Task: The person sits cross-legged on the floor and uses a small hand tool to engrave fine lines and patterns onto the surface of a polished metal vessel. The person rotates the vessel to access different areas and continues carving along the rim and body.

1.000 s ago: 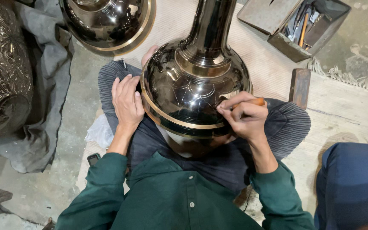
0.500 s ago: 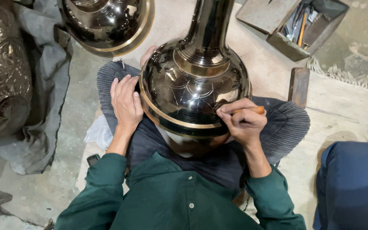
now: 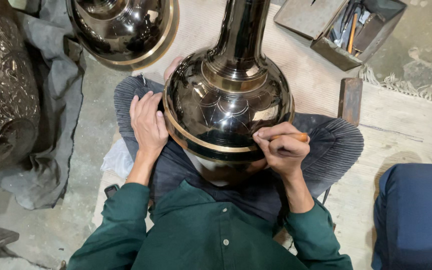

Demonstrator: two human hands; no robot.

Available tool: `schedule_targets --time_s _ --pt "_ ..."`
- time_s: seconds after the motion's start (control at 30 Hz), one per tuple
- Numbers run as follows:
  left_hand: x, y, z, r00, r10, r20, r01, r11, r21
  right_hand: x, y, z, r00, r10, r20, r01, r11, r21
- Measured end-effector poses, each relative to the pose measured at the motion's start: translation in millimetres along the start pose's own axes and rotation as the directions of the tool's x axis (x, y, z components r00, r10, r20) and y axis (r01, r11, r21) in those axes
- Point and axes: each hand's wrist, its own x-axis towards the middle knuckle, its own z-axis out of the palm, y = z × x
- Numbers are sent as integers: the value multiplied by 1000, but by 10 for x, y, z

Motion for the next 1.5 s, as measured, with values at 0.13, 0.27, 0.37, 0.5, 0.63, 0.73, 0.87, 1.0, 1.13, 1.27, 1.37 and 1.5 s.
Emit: schedule_targets --time_s 0.13,0.27,0.37,0.5,0.63,0.73,0.87,1.0,1.13,1.27,1.37,1.5 --pt "5 -6 -7 1000 7 -1 -7 1000 -3 -3 -25 16 1000 -24 -7 24 998 -60" --pt "2 -10 3 1000 13 -2 -13 1000 -6 -17 -25 39 999 -25 -29 24 999 -42" --pt "-6 -18 4 1000 10 -1 -10 1000 -4 -22 -33 56 999 -13 -46 11 1000 -27" --pt "-16 -50 28 1000 9 -2 -9 1000 0 -64 -32 53 994 75 -76 -75 997 9" --pt "-8 -72 8 1000 -2 3 2 1000 -17 -227 -49 32 941 244 -236 -201 960 193" --pt "92 -80 -15 999 -42 2 42 996 -79 -496 -78 -49 868 403 -288 -200 817 540" --pt "465 -111 -27 988 -155 26 154 922 -356 -903 -114 -118 806 514 -294 -272 762 588" --pt "1166 -49 155 996 -15 88 60 840 -539 -1124 -110 -21 530 792 -303 -664 610 433" --pt "1889 146 588 956 119 269 94 743 -663 -1118 -9 127 370 904 -215 -778 428 460" --pt "2279 383 982 881 225 417 304 406 -862 -962 160 183 416 901 -124 -704 405 584" --pt "2359 676 1124 903 186 387 292 394 -871 -837 257 175 479 874 -82 -585 388 712" --pt "2311 1024 899 917 30 397 351 411 -841 -724 161 163 427 900 -91 -600 357 716"
